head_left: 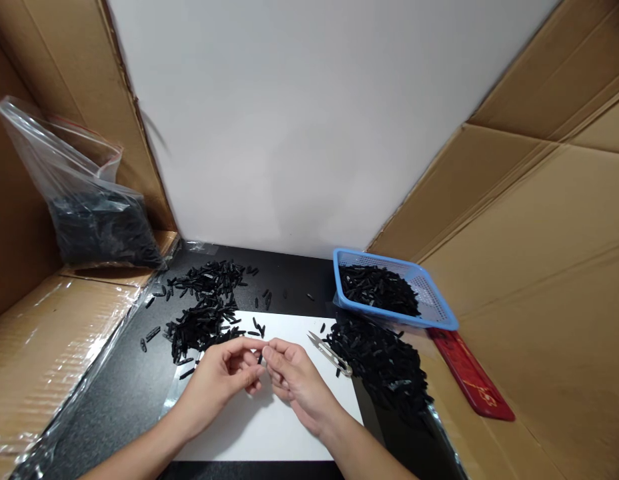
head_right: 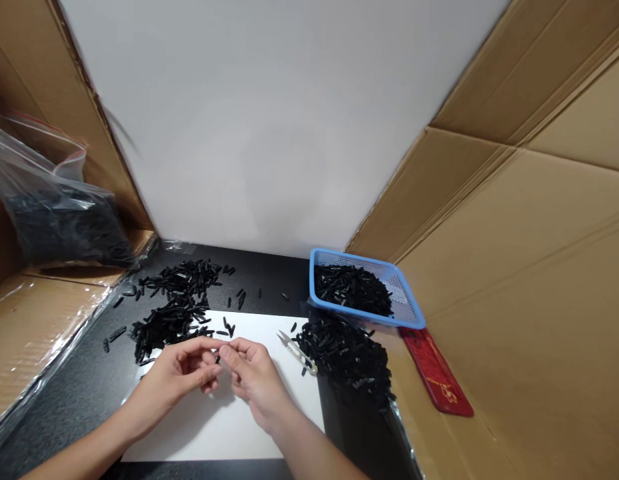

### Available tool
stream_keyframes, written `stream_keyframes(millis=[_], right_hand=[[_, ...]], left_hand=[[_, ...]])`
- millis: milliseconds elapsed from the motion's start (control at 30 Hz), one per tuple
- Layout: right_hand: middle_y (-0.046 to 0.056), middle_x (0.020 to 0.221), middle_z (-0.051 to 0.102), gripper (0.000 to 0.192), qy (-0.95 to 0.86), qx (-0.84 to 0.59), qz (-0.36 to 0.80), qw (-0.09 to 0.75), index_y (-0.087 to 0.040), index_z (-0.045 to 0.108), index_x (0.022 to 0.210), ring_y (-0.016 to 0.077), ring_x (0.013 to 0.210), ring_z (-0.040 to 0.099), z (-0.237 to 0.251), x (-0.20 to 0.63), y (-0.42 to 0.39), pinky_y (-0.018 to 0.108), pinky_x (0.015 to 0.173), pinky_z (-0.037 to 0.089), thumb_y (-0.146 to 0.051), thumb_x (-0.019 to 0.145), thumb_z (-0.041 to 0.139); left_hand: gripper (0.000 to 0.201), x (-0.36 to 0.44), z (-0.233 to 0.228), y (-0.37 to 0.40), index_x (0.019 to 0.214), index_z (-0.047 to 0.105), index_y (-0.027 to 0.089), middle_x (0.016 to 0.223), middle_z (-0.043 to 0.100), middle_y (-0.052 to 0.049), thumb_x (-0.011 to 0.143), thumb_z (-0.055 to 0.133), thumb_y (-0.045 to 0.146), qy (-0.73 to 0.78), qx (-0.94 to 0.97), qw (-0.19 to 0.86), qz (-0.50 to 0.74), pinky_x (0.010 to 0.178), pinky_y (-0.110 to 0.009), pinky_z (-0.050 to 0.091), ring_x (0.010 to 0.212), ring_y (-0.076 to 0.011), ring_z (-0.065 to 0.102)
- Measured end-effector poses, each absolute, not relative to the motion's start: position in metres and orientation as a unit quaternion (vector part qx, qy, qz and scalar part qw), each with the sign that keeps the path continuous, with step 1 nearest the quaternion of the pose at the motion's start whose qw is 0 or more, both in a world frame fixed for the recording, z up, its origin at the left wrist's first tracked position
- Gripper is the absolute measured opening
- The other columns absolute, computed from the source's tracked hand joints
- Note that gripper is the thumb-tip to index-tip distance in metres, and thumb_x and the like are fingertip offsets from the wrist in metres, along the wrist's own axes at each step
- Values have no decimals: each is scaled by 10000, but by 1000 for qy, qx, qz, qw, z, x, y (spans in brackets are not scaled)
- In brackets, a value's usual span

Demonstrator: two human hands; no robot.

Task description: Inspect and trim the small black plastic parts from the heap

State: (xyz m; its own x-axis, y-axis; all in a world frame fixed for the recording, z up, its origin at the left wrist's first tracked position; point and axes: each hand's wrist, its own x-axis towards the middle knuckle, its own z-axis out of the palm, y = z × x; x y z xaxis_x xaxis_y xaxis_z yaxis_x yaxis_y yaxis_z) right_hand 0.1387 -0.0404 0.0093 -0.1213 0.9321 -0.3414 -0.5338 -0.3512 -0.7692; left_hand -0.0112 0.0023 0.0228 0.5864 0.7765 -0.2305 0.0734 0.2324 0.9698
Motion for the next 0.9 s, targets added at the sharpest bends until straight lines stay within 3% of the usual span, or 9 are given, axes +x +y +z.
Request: stream_keyframes(millis=[167, 333, 400, 500, 600, 700, 800, 900], right_hand=[[-82, 523, 416, 319, -212, -424, 695, 541, -156, 611, 723, 39, 425, 202, 9, 143, -37, 194, 388, 85, -409, 664, 796], [-26, 622, 509, 276, -248, -496, 604, 573, -182, 554, 634, 69, 438, 327, 5, 160, -28, 194, 364, 126, -418, 768, 607], [-45, 574, 467, 194, -294, -532, 568, 556, -178, 638, 701, 79, 445, 311, 2, 165, -23, 198, 384, 153, -364, 753, 642], [-45, 527, 463, 114, -443, -615, 429, 490, -198, 742, 817, 116, 486, 375, -2, 165, -15, 231, 463, 264, -268, 754, 678], [21, 671, 651, 201, -583, -645, 291, 399, -256, 761, 939, 192, 618, 533, -6, 159, -11, 291, 591, 361, -190, 784, 651], [50, 808, 716, 209, -629, -634, 261, 368, -277, 764, 881, 223, 695, 580, -8, 156, -10, 311, 638, 369, -152, 804, 616], [4, 619, 627, 171, -635, -628, 271, 358, -265, 748, 761, 176, 550, 501, -7, 158, -14, 281, 561, 323, -152, 783, 622], [-63, 453, 385, 125, -626, -620, 304, 363, -247, 738, 728, 129, 444, 328, -1, 161, -21, 253, 490, 244, -189, 771, 635]], left_hand=[[346, -16, 30, 6, 1115, 664, 209, 751, 620, 5, 772, 659, 251, 417, 629, 591, 285, 610, -256, 449, 635, -138, 553], [451, -24, 35, 17, 1143, 670, 290, 1226, 573, -49, 744, 549, 119, 454, 702, 413, 362, 839, -302, 439, 1055, -220, 544], [380, -25, 32, 20, 1160, 650, 269, 1156, 611, -57, 797, 557, 204, 459, 686, 437, 359, 781, -298, 464, 934, -206, 597], [263, -25, 28, 20, 1046, 663, 216, 849, 658, -22, 854, 543, 350, 471, 658, 482, 335, 567, -253, 428, 592, -145, 548], [168, -25, 27, 20, 912, 682, 210, 840, 653, -19, 822, 577, 304, 464, 688, 433, 353, 593, -247, 419, 643, -152, 543], [154, -24, 26, 19, 879, 686, 213, 832, 626, -23, 813, 549, 240, 445, 713, 417, 345, 625, -252, 434, 713, -172, 569], [177, -22, 25, 16, 883, 688, 218, 829, 634, -23, 795, 536, 191, 426, 727, 422, 333, 680, -271, 452, 742, -181, 586], [177, -21, 24, 12, 892, 696, 230, 844, 682, -28, 817, 537, 205, 415, 725, 440, 328, 729, -288, 452, 784, -196, 604]])
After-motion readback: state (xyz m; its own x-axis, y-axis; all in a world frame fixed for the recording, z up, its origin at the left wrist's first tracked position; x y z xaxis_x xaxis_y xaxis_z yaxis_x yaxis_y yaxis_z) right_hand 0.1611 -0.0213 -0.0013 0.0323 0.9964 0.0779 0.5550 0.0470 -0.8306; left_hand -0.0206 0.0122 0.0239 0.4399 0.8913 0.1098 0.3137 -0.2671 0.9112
